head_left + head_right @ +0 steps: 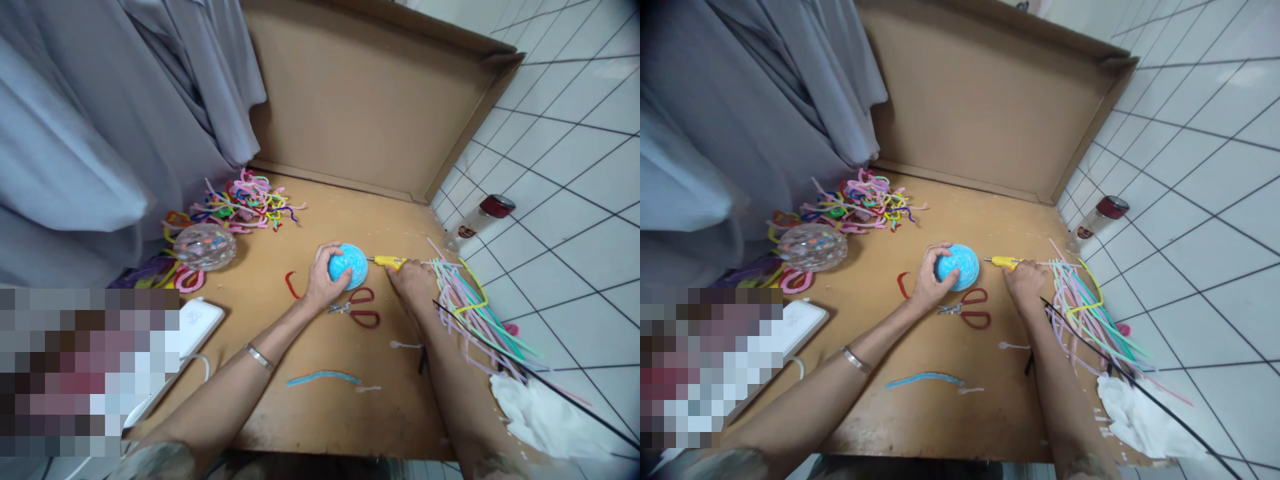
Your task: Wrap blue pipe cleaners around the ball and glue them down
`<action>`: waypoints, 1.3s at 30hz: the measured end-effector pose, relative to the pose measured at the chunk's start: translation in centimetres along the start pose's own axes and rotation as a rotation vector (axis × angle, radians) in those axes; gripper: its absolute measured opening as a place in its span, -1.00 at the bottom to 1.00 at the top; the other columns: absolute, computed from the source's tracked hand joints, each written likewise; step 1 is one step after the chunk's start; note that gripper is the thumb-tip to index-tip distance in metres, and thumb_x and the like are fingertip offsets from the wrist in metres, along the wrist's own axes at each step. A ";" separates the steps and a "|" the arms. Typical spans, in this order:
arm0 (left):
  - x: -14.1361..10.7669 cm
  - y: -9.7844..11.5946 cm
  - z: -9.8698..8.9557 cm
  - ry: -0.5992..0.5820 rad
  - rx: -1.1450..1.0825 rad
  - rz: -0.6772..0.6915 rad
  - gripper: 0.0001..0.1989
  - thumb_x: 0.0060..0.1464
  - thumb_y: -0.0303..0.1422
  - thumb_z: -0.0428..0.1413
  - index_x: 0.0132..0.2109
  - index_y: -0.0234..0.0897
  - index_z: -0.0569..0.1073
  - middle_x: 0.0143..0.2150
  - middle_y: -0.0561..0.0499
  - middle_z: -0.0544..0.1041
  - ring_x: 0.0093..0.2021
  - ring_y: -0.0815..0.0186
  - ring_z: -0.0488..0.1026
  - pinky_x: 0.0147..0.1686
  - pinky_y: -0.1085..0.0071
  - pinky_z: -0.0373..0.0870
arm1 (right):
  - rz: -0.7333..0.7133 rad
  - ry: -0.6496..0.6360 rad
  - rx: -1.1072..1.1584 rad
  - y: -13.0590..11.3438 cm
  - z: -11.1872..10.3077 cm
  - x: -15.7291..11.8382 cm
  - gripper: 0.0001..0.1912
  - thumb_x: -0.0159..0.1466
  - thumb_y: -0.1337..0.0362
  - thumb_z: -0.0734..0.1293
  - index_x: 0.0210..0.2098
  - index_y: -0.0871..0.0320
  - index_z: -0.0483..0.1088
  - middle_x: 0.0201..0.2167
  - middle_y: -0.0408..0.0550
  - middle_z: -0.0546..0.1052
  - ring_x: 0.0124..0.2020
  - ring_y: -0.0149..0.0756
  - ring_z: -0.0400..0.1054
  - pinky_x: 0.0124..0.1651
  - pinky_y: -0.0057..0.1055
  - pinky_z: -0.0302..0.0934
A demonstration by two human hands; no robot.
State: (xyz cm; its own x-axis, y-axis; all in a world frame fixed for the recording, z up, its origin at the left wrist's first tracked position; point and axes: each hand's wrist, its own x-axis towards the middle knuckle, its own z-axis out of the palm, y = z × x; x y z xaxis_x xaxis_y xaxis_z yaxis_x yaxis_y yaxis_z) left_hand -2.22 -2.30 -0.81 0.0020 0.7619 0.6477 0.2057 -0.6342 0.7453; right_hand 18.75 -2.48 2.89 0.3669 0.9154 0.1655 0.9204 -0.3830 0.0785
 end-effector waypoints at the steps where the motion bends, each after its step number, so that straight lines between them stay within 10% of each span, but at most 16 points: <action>1: 0.0 0.0 0.1 -0.011 0.003 -0.010 -0.67 -0.03 -0.30 0.16 -0.09 -0.24 0.31 0.05 -0.19 0.42 0.09 0.12 0.41 0.09 0.08 0.34 | -0.028 0.056 0.002 -0.1 -0.5 -0.1 -0.48 0.23 0.08 0.27 -0.10 0.49 0.44 -0.11 0.50 0.49 -0.02 0.22 0.36 -0.03 -0.05 0.16; 5: -0.2 0.0 0.3 -0.056 0.019 -0.050 -0.59 -0.03 -0.27 0.18 -0.04 -0.23 0.28 0.10 -0.20 0.41 0.12 0.10 0.40 0.12 0.05 0.32 | -0.259 0.179 0.456 -0.9 -2.5 -0.6 -0.70 0.18 0.20 0.30 -0.19 0.29 0.46 -0.18 0.24 0.52 -0.12 -0.03 0.38 -0.06 -0.16 0.20; 13: -0.1 -0.1 0.7 -0.104 0.016 -0.078 -0.52 -0.13 -0.31 0.24 -0.03 -0.24 0.30 0.14 -0.23 0.35 0.20 0.05 0.33 0.17 0.02 0.29 | -0.294 -0.232 1.398 -4.0 -3.2 -2.7 -0.66 -0.03 0.05 0.44 -0.40 0.17 0.42 -0.52 -0.16 0.42 -0.47 -0.40 0.24 -0.36 -0.41 0.17; 39: -0.2 0.5 0.4 -0.121 -0.109 -0.117 -0.65 -0.03 -0.26 0.14 -0.07 -0.23 0.34 0.06 -0.16 0.39 0.15 0.09 0.35 0.16 0.06 0.28 | -0.227 -0.265 1.353 -4.2 -3.3 -2.8 -0.67 -0.14 0.10 0.45 -0.47 0.13 0.32 -0.63 -0.28 0.25 -0.57 -0.48 0.10 -0.52 -0.49 0.04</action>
State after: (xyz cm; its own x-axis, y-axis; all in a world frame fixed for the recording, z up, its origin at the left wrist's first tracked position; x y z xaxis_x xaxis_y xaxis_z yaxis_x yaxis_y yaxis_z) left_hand -1.72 -2.72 -0.67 0.1030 0.8374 0.5368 0.1046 -0.5458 0.8314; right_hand 13.39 -3.85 5.36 0.0685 0.9947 0.0764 0.3220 0.0505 -0.9454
